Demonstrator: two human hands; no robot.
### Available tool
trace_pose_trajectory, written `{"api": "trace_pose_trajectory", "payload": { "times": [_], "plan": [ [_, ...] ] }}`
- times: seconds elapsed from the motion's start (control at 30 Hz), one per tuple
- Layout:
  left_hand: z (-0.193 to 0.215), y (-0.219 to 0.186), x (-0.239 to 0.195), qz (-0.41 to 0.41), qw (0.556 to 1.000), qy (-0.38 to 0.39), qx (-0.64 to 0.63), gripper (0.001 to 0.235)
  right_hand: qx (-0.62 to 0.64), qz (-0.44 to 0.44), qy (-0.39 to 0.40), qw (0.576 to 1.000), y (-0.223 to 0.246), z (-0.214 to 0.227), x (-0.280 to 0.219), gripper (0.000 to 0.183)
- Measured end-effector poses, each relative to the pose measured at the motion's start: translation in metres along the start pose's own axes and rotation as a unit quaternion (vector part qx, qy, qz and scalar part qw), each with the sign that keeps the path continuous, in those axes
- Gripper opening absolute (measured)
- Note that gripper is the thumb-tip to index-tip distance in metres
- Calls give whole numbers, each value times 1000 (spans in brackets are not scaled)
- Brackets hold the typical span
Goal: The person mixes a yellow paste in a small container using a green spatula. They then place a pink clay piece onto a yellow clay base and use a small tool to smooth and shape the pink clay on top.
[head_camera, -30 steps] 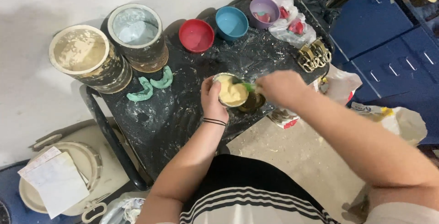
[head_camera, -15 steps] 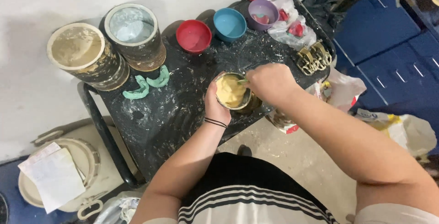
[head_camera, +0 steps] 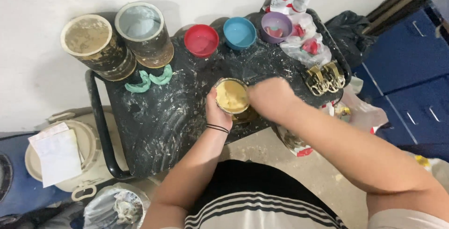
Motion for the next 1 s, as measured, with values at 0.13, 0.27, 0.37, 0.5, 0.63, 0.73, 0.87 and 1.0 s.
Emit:
{"api": "trace_pose_trajectory", "payload": {
  "times": [0.13,0.27,0.37,0.5,0.63,0.73,0.87,1.0],
  "plan": [
    [4,19,0,16,1000,-11,-8,63,-18,47,-75,996,-1,-27,19,20],
    [-10,8,-19,35,999,-17,5,66,1,4,-34,999,-14,-8,4,19],
    [3,13,-5,16,1000,-17,4,65,-8,26,-38,999,-2,-29,6,20],
    [8,26,-8,40,999,-8,21,66,21,24,-1,1000,-16,-22,14,25],
    [3,13,-12,27,999,-17,13,67,37,11,-7,999,-13,-32,3,23],
    [10,16,-6,12,1000,-8,9,64,-22,56,-105,993,2,-36,6,22],
    [5,14,-4,53,998,-1,22,65,4,2,-41,999,-13,-26,7,21],
    [15,11,5,35,999,-13,5,62,-38,44,-144,988,11,-47,5,22]
  ]
}}
Point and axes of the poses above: each hand's wrist, its own x-axis towards the middle knuckle, its own z-axis out of the back of the hand, y = z × x, the point moved 3 cm from there along x, towards the middle knuckle, and after that the axes turned 11 degrees about y, right-handed, at the moved point
